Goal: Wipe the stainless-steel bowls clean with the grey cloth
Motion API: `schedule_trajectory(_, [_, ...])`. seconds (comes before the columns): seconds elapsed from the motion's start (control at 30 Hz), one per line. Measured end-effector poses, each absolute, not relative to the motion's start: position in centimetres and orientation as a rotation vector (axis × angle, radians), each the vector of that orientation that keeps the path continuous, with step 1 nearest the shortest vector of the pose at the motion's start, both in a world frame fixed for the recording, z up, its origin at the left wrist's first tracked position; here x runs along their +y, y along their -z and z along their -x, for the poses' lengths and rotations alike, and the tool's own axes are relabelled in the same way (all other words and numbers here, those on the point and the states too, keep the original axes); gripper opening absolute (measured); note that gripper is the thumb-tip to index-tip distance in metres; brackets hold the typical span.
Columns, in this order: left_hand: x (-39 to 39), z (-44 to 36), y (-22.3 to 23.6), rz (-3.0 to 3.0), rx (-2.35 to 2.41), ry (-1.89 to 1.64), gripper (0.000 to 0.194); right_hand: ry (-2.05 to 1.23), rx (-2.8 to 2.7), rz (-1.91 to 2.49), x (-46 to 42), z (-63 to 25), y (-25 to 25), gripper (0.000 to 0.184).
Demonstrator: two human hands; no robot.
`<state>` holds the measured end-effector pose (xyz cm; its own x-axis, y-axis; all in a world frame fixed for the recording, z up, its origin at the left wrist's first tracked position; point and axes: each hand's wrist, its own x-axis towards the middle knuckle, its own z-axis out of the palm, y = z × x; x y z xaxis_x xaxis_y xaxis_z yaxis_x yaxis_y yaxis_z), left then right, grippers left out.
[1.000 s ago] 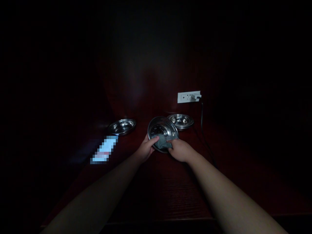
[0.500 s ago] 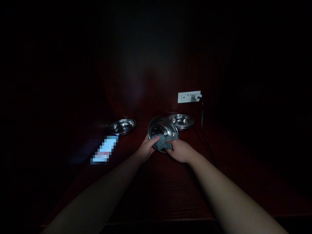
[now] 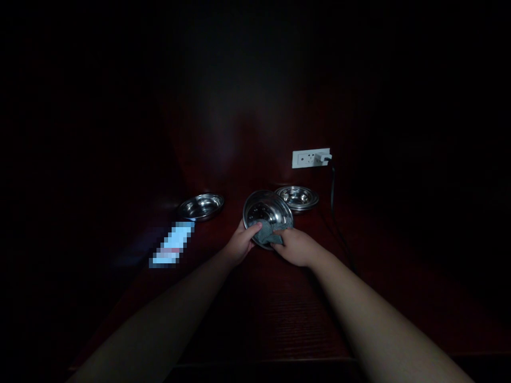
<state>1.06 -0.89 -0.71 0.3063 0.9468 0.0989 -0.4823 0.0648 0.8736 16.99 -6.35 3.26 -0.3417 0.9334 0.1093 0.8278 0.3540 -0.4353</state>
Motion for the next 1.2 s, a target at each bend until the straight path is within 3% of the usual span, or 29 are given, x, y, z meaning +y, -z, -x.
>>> schedule_trajectory(1.2, [-1.06, -0.83, 0.78, -1.108, 0.599, -1.132, 0.065, -0.597, -2.219, 1.381, -5.73, -17.43, -2.75, 0.024])
